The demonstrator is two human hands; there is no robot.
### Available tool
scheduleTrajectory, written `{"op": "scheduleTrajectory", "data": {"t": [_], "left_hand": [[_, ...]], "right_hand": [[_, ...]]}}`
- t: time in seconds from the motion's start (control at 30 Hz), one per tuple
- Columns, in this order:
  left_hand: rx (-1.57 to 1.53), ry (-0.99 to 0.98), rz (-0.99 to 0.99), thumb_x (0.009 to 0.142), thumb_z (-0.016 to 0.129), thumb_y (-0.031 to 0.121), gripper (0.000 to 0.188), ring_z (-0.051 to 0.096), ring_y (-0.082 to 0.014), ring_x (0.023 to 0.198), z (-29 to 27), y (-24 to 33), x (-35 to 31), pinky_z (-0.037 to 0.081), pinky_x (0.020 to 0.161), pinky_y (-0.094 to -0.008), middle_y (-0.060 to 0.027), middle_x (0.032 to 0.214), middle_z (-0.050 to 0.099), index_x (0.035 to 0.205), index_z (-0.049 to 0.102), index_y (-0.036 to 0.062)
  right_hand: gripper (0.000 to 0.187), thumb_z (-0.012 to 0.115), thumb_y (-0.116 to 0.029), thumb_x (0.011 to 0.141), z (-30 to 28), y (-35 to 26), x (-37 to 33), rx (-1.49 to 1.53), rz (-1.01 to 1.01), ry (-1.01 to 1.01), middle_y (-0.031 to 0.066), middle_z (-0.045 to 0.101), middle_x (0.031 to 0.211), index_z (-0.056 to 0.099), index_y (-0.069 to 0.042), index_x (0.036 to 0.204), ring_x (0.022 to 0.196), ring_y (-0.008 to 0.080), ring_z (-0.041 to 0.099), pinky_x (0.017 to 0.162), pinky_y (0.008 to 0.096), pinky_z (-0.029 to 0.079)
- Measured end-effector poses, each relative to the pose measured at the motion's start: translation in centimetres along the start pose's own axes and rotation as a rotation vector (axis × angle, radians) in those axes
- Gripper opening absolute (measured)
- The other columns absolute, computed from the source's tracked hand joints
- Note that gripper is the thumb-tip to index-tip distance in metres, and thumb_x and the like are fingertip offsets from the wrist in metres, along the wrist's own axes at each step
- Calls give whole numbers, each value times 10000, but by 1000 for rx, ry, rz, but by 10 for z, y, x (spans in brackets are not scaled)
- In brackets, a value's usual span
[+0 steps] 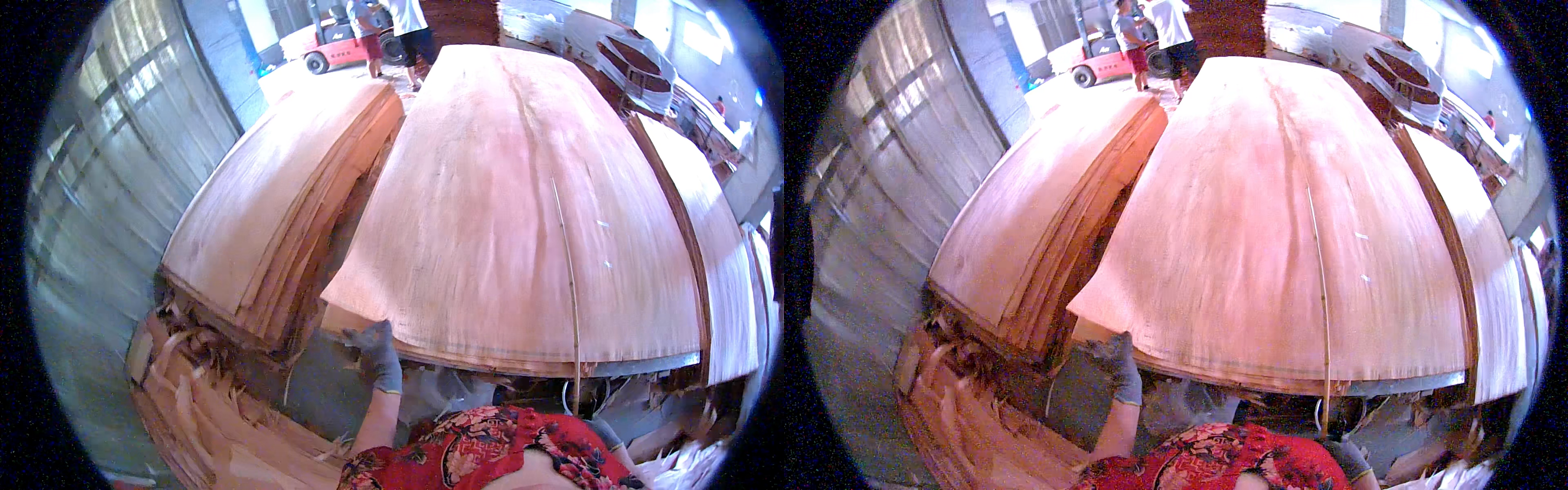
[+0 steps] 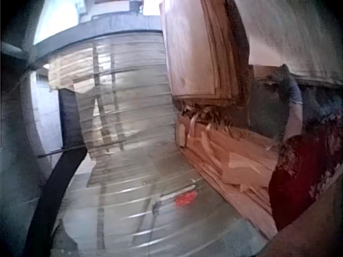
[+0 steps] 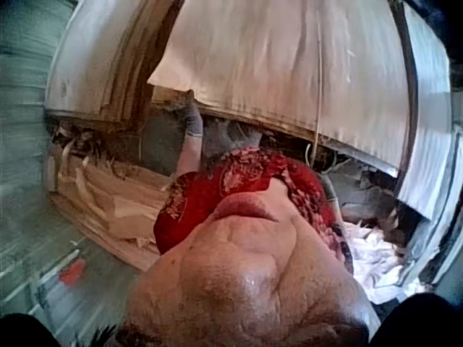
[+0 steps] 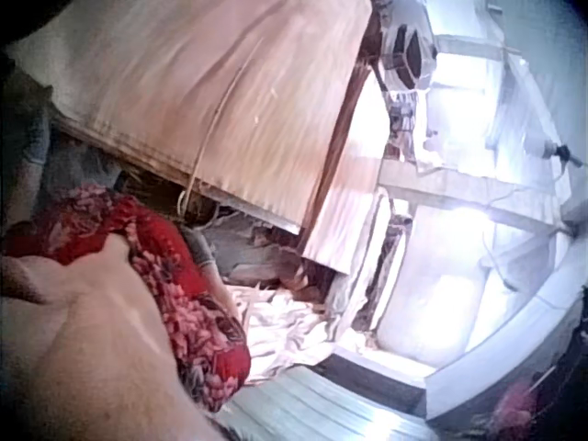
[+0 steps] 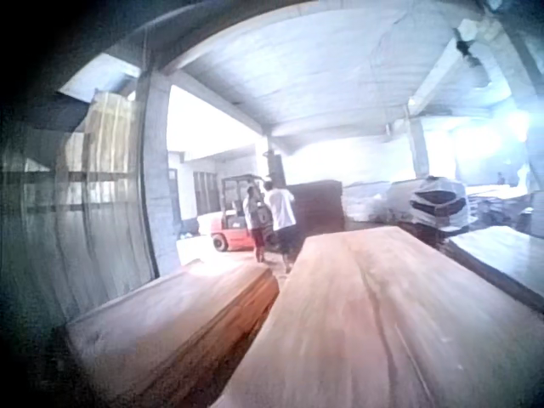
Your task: The person peels thin strips of wood veneer from the edges of large plywood sheets using a utility knife. They lift and flip the sheets to access different sides, then stack the processed sheets.
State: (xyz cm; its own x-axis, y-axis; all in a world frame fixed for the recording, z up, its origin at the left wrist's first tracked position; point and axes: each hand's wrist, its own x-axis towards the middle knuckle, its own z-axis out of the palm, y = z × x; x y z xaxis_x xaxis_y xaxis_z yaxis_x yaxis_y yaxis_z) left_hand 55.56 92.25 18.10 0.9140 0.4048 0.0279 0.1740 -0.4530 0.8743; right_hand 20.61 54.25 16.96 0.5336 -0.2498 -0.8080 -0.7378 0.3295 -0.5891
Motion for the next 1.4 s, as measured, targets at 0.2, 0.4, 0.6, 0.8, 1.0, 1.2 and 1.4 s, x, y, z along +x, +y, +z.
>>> {"op": "scheduleTrajectory", "data": {"t": [0.2, 0.4, 0.6, 0.8, 1.0, 1.2, 1.4], "left_hand": [[62, -190, -40, 816, 581, 338, 396, 592, -274, 612, -6, -7, 43, 467, 616, -370, -152, 690, 634, 766, 640, -50], [601, 12, 463, 837, 512, 381, 433, 437, -406, 1014, -7, -14, 58, 338, 852, -511, -325, 995, 495, 806, 633, -34], [210, -49, 996, 836, 524, 335, 422, 125, -467, 1293, 87, 98, -30, 98, 1053, -516, -297, 1280, 384, 1091, 591, 6], [23, -349, 1215, 795, 565, 202, 378, 302, -453, 1233, 197, 193, -153, 251, 1007, -482, -161, 1181, 542, 1139, 575, 44], [114, -636, 1341, 793, 566, 184, 379, 504, -396, 1059, 300, 202, -250, 397, 860, -465, -142, 1110, 583, 1151, 548, 61], [174, -728, 1431, 793, 551, 211, 373, 574, -336, 941, 326, 190, -296, 441, 753, -456, -131, 1022, 614, 1141, 548, 77], [86, -1048, 1250, 806, 550, 239, 361, 584, -352, 907, 296, 191, -302, 460, 764, -438, -193, 989, 612, 1120, 559, 61]], "right_hand": [[148, 580, -211, 832, 3, 13, 8, 8, -87, -20, 54, 586, 673, 592, -66, 860, 600, 181, 568, 548, 311, 456], [146, 552, -210, 836, 17, 8, -13, 217, -79, 99, 57, 593, 682, 596, -75, 872, 611, 177, 574, 552, 303, 459], [199, 556, -178, 825, 3, 12, 28, -32, -709, 750, 51, 630, 756, 587, -21, 944, 649, 205, 590, 586, 303, 467], [180, 585, -157, 803, 2, -12, 30, -52, -709, 633, 209, 587, 713, 576, -7, 903, 583, 230, 533, 571, 355, 435], [118, 544, -128, 854, -5, -22, 63, 114, -535, 271, -15, 536, 626, 594, -24, 880, 594, 68, 447, 507, 273, 376], [163, 550, -116, 850, -8, -45, 27, 432, -378, -14, -49, 551, 728, 603, -4, 955, 651, 40, 458, 561, 209, 373], [214, 535, -95, 851, 15, -18, 57, 303, -495, 120, -49, 554, 785, 579, 2, 1037, 662, 58, 471, 560, 217, 383]]}}
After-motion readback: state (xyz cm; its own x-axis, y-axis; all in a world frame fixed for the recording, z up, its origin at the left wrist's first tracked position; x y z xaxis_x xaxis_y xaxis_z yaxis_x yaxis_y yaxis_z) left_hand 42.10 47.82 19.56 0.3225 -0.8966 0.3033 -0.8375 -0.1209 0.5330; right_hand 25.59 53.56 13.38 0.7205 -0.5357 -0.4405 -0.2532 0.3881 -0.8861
